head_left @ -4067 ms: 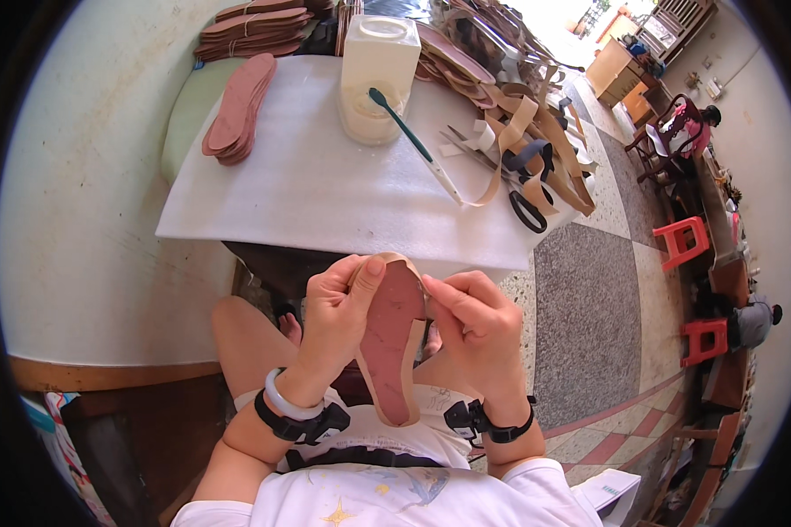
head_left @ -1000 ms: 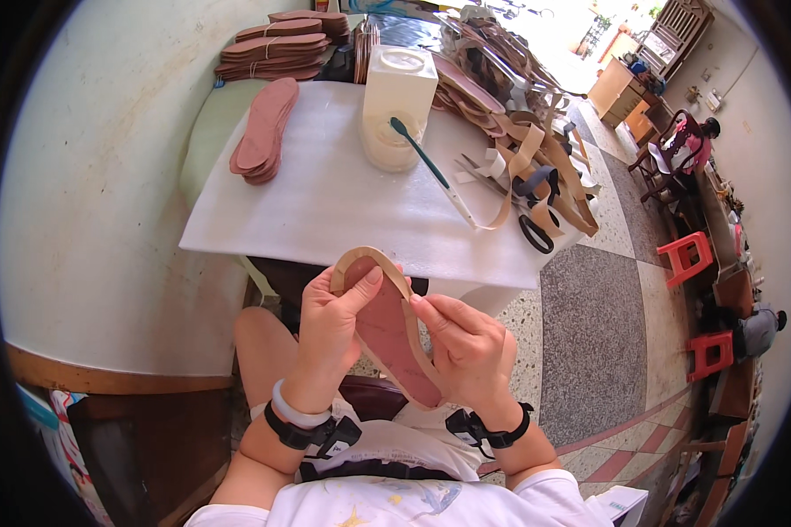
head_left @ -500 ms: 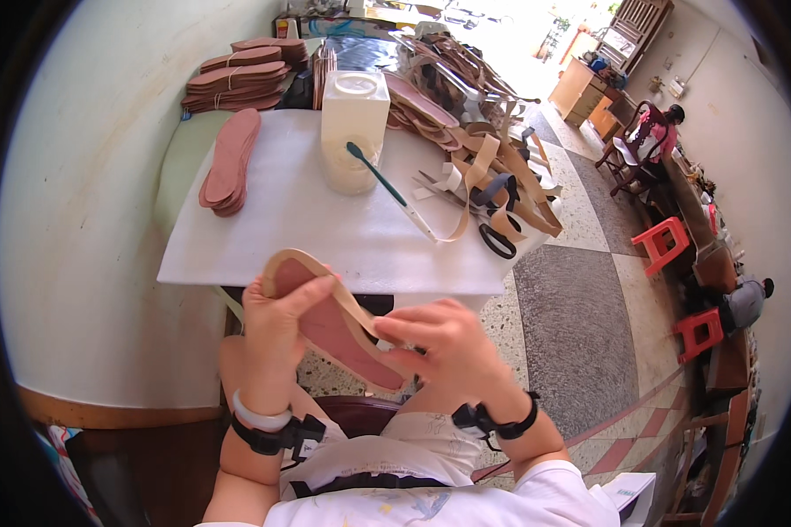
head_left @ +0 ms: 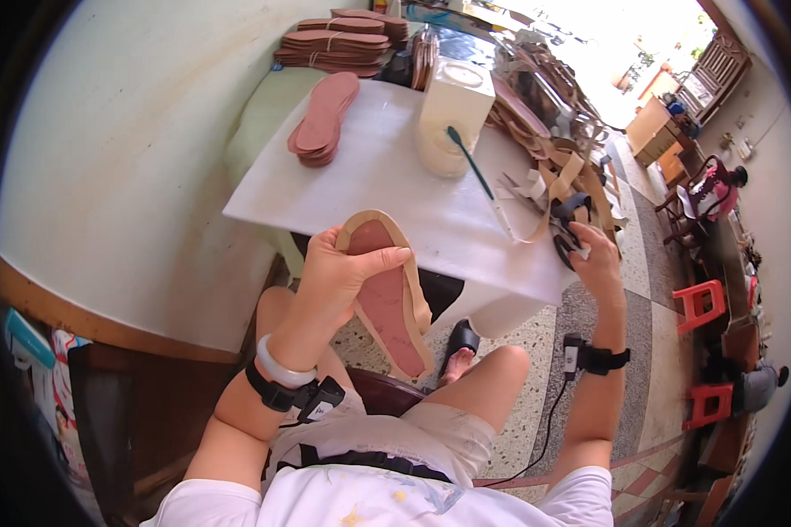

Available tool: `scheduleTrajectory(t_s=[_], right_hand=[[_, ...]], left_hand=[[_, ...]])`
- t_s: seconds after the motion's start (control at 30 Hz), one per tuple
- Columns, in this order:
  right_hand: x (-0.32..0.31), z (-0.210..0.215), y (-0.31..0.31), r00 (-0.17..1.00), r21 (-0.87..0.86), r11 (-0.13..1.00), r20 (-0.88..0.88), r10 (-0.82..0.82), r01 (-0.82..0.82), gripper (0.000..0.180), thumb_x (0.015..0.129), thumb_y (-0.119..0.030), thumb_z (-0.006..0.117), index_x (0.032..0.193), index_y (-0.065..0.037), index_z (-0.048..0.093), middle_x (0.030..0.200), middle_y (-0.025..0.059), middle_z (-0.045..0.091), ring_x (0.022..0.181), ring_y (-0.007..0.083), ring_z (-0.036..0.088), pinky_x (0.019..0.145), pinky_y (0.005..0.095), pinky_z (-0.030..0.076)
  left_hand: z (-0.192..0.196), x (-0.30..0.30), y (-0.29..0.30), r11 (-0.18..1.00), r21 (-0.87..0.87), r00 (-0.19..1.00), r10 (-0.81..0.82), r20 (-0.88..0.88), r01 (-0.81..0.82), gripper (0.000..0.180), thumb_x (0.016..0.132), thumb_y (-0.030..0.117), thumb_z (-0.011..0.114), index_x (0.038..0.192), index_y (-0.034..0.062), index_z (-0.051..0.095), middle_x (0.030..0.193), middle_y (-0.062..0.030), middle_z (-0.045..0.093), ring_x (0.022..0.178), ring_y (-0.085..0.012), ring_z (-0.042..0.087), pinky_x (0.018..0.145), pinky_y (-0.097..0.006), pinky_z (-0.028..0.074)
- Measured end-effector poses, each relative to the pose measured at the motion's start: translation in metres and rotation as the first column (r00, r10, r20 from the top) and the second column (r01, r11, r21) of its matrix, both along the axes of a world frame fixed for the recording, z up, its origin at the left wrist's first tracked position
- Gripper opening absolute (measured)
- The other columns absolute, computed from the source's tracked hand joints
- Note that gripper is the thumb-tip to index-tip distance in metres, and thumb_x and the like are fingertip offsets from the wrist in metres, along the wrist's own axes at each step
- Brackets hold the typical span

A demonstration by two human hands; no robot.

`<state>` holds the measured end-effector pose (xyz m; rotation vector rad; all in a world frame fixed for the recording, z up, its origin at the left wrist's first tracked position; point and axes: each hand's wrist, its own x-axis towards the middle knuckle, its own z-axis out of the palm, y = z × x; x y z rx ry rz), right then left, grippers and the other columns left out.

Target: The recorder applies glue to a shoe insole using a brush and then carefully attaches a lining or reinforcement piece to the edges of the insole.

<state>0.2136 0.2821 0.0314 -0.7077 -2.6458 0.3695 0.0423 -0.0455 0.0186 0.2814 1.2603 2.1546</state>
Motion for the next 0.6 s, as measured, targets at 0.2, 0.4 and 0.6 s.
scheduleTrajectory(t_s=[0.2,0.4,0.6], right_hand=[[-0.018,0.019,0.023,0.933,0.019,0.999,0.357,-0.050,0.046,0.051,0.061,-0.011,0.074,0.110,0.000,0.065,0.107,0.0169,0.065,0.099,0.0320,0.062,0.087,0.0362,0.049],[-0.015,0.037,0.010,0.886,-0.013,0.999,0.462,-0.035,0.046,0.047,0.055,-0.016,0.074,0.096,0.005,0.066,0.093,0.0194,0.067,0.090,0.0313,0.065,0.080,0.0360,0.051],[-0.004,0.067,0.004,0.772,-0.173,0.960,0.633,-0.064,0.222,0.041,0.054,-0.017,0.085,0.084,0.004,0.068,0.070,0.0114,0.066,0.064,0.0210,0.062,0.064,0.0310,0.049]], left_hand=[[-0.007,-0.001,-0.005,1.000,0.012,0.998,-0.016,0.061,0.015,0.019,0.074,-0.005,0.074,0.089,0.0016,0.066,0.085,-0.0070,0.069,0.075,-0.0144,0.066,0.070,-0.029,0.055],[-0.018,-0.001,-0.008,1.000,-0.021,0.999,-0.022,0.027,0.022,0.019,0.074,-0.004,0.075,0.090,0.0012,0.066,0.086,-0.0087,0.070,0.076,-0.0169,0.067,0.071,-0.031,0.055],[-0.008,-0.004,-0.015,0.975,-0.194,0.983,-0.133,-0.123,0.107,0.019,0.074,-0.005,0.074,0.091,0.0008,0.068,0.084,-0.0054,0.070,0.073,-0.0109,0.065,0.069,-0.026,0.053]])
